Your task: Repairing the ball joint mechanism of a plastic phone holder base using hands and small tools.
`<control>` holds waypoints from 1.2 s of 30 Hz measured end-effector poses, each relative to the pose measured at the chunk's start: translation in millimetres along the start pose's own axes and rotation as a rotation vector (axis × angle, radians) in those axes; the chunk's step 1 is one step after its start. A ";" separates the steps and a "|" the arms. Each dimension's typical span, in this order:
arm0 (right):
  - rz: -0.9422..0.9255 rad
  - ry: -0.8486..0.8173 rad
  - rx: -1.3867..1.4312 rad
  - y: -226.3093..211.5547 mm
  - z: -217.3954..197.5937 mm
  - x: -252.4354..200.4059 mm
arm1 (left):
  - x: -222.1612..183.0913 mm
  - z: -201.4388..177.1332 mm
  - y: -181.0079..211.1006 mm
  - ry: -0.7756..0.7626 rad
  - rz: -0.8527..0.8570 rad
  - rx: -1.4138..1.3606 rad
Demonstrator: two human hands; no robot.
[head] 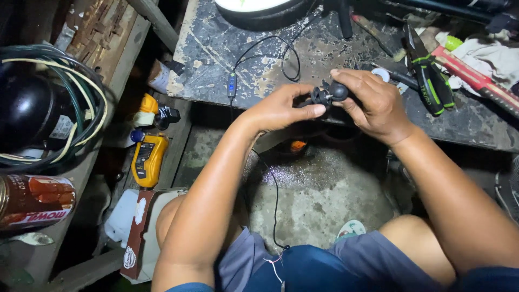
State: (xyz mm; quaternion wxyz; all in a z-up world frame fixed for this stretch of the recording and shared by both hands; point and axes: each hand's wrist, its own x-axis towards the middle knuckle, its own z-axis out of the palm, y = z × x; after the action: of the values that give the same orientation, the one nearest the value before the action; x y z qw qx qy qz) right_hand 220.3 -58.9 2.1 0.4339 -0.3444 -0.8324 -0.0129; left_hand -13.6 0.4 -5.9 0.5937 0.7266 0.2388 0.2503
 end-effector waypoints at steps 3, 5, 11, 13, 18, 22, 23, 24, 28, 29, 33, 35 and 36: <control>-0.006 -0.028 0.024 0.1 -0.1 0.2 | 0.4 0.0 3.9 0.019 0.017 0.011; -0.007 -0.047 -0.010 -0.9 -1.4 0.7 | -0.3 -2.2 4.2 0.076 0.045 0.064; 0.102 -0.052 0.066 7.3 2.5 -10.9 | 1.1 2.8 9.5 0.209 0.175 0.304; 0.144 -0.042 0.089 10.0 3.8 -15.5 | -0.2 5.8 16.6 0.243 0.173 0.358; 0.263 -0.020 0.151 9.3 6.4 -19.9 | -2.6 11.6 21.1 0.337 0.175 0.510; 0.324 -0.009 0.204 3.6 8.1 -18.0 | -5.7 13.4 30.4 0.339 0.176 0.570; 0.334 -0.007 0.206 2.0 9.0 -17.8 | -7.0 14.3 32.3 0.343 0.161 0.593; 0.335 -0.007 0.206 -0.2 8.9 -17.2 | -7.3 14.4 32.0 0.343 0.162 0.593; 0.374 -0.010 0.207 -6.0 7.5 -16.1 | -7.4 16.1 30.2 0.333 0.159 0.667; 0.381 -0.009 0.200 -6.8 7.2 -16.1 | -7.3 16.8 29.4 0.333 0.157 0.677; 0.396 0.010 0.212 -6.9 7.2 -19.0 | -7.9 19.5 29.1 0.331 0.171 0.656; 0.390 0.018 0.216 -7.2 7.6 -18.2 | -9.1 19.3 27.8 0.338 0.172 0.631; 0.391 0.019 0.215 -5.9 7.9 -19.9 | -8.8 19.7 27.8 0.336 0.173 0.631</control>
State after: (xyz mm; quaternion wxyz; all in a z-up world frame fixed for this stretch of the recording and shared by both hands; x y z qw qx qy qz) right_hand 218.9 -72.1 -15.8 0.4702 -0.4510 -0.7422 0.1571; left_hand -6.1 -24.9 17.4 0.2697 0.8401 0.3363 0.3294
